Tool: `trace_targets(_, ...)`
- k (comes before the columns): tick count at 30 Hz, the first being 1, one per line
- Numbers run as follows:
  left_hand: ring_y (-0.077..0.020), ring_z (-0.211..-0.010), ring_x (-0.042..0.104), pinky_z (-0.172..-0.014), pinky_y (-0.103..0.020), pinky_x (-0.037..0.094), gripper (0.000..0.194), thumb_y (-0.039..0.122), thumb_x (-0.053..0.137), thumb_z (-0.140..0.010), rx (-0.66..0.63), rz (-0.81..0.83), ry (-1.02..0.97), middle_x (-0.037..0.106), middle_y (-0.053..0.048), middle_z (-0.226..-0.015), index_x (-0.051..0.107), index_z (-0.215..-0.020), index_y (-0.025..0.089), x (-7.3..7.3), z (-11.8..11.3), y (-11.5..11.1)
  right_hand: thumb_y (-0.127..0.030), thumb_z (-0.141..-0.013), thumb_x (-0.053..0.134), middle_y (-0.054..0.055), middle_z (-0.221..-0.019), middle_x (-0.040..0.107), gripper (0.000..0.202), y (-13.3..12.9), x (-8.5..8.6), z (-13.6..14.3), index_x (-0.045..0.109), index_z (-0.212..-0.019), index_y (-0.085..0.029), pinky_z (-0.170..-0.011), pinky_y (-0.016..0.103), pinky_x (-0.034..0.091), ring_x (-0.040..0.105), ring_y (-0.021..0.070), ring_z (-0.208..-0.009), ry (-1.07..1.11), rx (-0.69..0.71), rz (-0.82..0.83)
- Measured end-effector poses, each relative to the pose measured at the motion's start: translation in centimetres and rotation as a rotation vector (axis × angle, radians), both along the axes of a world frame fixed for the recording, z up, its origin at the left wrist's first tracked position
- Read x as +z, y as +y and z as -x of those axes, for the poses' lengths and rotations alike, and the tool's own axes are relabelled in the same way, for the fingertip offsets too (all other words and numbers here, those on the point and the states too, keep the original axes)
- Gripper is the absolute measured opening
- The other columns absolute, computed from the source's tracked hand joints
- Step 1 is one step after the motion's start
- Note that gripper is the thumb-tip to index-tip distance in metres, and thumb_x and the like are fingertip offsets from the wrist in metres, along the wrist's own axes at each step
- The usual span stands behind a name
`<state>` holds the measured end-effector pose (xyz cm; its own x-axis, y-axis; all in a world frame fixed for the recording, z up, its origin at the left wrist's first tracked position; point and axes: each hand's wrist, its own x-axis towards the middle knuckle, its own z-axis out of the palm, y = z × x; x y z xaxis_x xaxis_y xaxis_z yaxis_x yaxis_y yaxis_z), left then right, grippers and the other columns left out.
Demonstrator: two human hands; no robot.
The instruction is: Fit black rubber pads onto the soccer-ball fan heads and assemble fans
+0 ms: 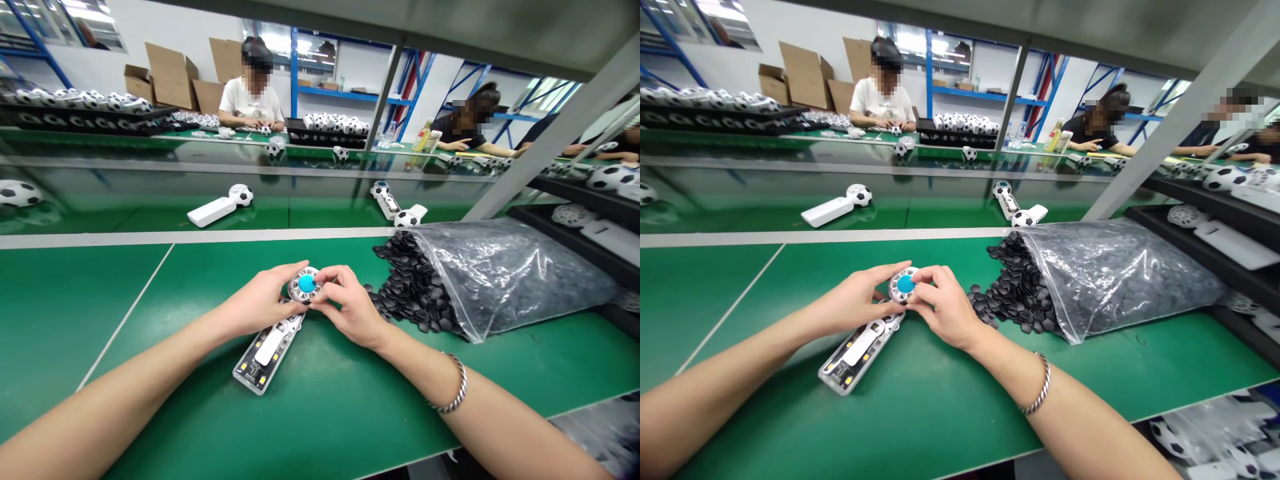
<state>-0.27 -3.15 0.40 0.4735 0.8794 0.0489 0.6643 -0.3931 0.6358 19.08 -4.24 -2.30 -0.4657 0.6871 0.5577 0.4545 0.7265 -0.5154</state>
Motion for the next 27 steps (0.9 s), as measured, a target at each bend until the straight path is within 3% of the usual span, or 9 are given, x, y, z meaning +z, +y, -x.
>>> trace_targets(7,-0.0184,-0.084,0.062,-0.072,-0.030,0.051,0.071,0.039,0.064,-0.069,0.005,0.126,-0.067,0.039,-0.004,-0.136,0.034,-0.132,0.026,-0.2,0.4,0.4,-0.018,-0.077,0.060,0.004,-0.099,0.052,0.004,-0.3,-0.2,0.1,0.059,-0.078,-0.021,-0.087,0.035,0.042,0.049,0.0178,-0.097,-0.007,-0.030,0.007)
trace_targets(13,-0.0200,-0.091,0.060,-0.074,-0.029,0.051,0.070,0.040,0.062,-0.070,-0.014,0.088,-0.028,0.044,-0.003,-0.133,0.034,-0.132,0.026,-0.1,0.5,0.4,-0.024,-0.077,0.060,0.006,-0.108,0.053,0.007,0.0,0.2,0.0,0.056,-0.082,-0.021,-0.092,0.037,0.041,0.048,0.0191,-0.106,-0.015,-0.039,0.031)
trace_targets(19,-0.0240,-0.107,0.053,-0.080,-0.032,0.049,0.069,0.040,0.059,-0.073,-0.053,0.017,0.029,0.041,-0.005,-0.135,0.032,-0.134,0.023,0.1,0.5,0.4,-0.032,-0.080,0.056,0.014,-0.135,0.039,0.054,0.6,-0.3,-0.3,0.033,-0.127,-0.018,-0.102,0.042,0.035,0.033,0.0226,-0.127,-0.097,-0.011,0.166)
trace_targets(27,-0.0262,-0.116,0.046,-0.094,-0.039,0.041,0.064,0.035,0.055,-0.074,-0.048,-0.102,0.071,0.041,-0.008,-0.134,0.033,-0.133,0.020,-0.5,0.5,0.2,-0.029,-0.085,0.049,0.011,-0.133,0.041,0.052,0.8,-0.2,0.0,0.027,-0.131,-0.019,-0.103,0.038,0.035,0.038,0.0189,-0.123,-0.149,0.079,0.167)
